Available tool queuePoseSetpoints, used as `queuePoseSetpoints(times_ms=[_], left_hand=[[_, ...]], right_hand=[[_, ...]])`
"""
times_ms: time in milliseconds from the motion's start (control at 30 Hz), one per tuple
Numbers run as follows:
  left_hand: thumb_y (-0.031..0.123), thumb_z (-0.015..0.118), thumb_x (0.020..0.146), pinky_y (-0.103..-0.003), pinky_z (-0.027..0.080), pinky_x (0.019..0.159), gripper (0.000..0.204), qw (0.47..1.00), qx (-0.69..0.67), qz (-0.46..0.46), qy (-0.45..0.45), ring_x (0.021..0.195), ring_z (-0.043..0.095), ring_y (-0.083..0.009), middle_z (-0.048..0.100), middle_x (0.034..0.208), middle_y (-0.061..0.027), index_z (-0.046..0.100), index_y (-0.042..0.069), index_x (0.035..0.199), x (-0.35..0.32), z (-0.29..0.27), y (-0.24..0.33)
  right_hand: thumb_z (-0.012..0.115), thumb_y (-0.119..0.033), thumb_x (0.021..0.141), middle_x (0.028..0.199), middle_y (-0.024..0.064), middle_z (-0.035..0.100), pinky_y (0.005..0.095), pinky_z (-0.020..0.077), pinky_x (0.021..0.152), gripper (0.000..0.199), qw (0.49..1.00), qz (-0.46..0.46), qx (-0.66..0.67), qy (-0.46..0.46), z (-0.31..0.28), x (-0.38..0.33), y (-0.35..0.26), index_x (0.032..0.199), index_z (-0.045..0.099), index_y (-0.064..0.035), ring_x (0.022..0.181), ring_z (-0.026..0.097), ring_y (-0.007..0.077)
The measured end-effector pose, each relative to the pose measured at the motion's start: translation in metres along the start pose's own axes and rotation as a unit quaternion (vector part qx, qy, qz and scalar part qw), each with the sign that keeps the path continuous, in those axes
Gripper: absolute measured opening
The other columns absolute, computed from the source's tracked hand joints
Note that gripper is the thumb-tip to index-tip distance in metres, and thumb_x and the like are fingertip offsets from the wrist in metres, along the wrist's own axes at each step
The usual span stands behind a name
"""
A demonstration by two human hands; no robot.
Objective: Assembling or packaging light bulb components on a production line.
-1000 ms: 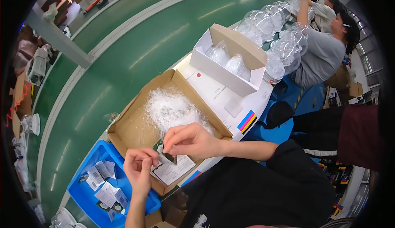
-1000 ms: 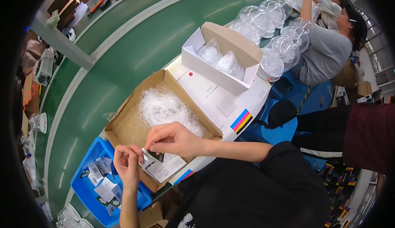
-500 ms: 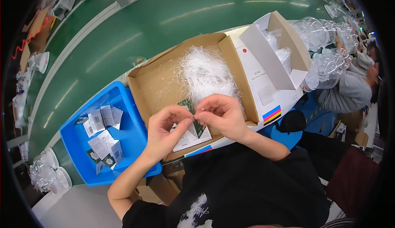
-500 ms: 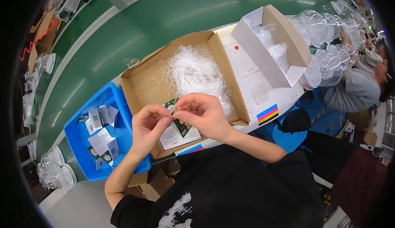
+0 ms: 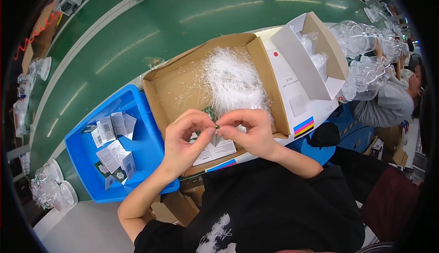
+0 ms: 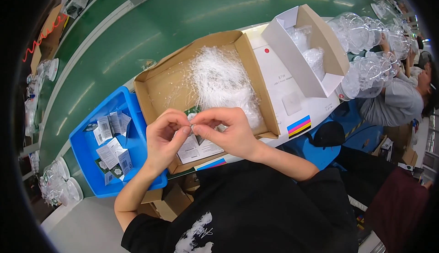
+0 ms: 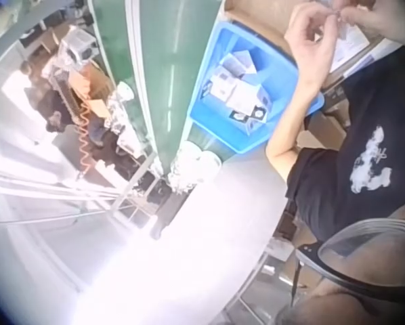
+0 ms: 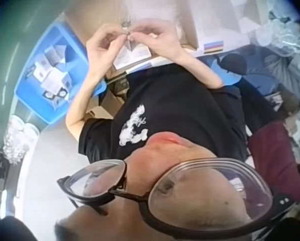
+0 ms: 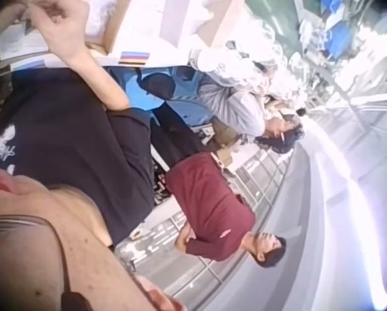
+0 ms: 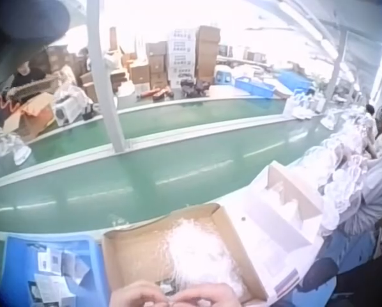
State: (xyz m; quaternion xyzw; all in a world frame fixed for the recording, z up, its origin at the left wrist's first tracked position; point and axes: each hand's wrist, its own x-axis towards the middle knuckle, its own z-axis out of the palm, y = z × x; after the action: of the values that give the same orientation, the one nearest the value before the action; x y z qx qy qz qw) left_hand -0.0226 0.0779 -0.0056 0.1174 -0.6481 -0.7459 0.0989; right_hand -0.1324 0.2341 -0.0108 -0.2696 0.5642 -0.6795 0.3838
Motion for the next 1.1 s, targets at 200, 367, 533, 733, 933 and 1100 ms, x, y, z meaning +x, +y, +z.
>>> queuePoseSetpoints(times_ms=[200,367,533,733,933,1100], left_hand=[[-0.005,0.063,0.083,-0.019,0.045,0.064,0.009,0.999,0.053,0.001,-0.003,0.075,0.057,-0.0067,0.057,0.089,-0.0035,0.061,-0.001,0.091,0.001,0.002,-0.001],[-0.004,0.063,0.083,-0.019,0.042,0.058,0.007,0.998,0.055,-0.028,0.003,0.069,0.055,-0.0041,0.056,0.085,-0.0015,0.060,0.000,0.088,0.000,0.003,0.002],[-0.004,0.064,0.083,-0.018,0.038,0.055,0.008,0.997,0.077,-0.024,-0.009,0.062,0.047,-0.0031,0.055,0.082,-0.0005,0.061,0.000,0.089,-0.003,0.002,0.001],[-0.004,0.064,0.082,-0.019,0.037,0.055,0.008,0.996,0.082,-0.030,-0.011,0.061,0.046,-0.0030,0.054,0.081,-0.0003,0.061,0.000,0.089,-0.002,0.001,0.000],[-0.003,0.064,0.083,-0.020,0.038,0.056,0.008,0.993,0.107,-0.042,-0.006,0.063,0.048,-0.0049,0.053,0.080,-0.0012,0.060,0.000,0.089,-0.001,0.001,0.002],[-0.003,0.060,0.085,-0.023,0.041,0.058,0.006,0.983,0.177,-0.032,-0.030,0.066,0.050,-0.0083,0.052,0.081,-0.0039,0.057,0.000,0.089,0.002,-0.001,-0.001]], right_hand=[[0.066,0.003,0.083,0.089,0.0097,0.066,0.0237,0.0504,0.072,0.014,0.998,-0.046,-0.042,0.013,0.001,0.001,0.003,0.096,0.066,0.0042,0.082,0.064,0.0126],[0.067,0.003,0.082,0.090,0.0091,0.065,0.0238,0.0499,0.070,0.013,0.996,-0.061,-0.070,0.001,0.000,0.002,0.002,0.095,0.066,0.0027,0.079,0.062,0.0124],[0.066,-0.001,0.084,0.091,0.0075,0.065,0.0228,0.0508,0.068,0.011,0.986,-0.107,-0.126,-0.007,-0.003,0.001,0.003,0.096,0.067,0.0002,0.079,0.063,0.0121],[0.067,0.000,0.084,0.092,0.0079,0.064,0.0233,0.0499,0.064,0.011,0.996,-0.076,-0.050,0.007,-0.001,0.002,0.008,0.094,0.067,-0.0001,0.076,0.062,0.0127],[0.069,0.001,0.080,0.089,0.0083,0.065,0.0236,0.0496,0.066,0.010,0.982,-0.108,-0.156,-0.002,-0.003,0.005,-0.003,0.090,0.067,0.0014,0.075,0.061,0.0125],[0.072,-0.005,0.079,0.085,0.0077,0.065,0.0275,0.0499,0.065,0.011,0.978,-0.038,-0.203,-0.033,-0.011,0.008,-0.007,0.087,0.065,-0.0017,0.071,0.063,0.0175]])
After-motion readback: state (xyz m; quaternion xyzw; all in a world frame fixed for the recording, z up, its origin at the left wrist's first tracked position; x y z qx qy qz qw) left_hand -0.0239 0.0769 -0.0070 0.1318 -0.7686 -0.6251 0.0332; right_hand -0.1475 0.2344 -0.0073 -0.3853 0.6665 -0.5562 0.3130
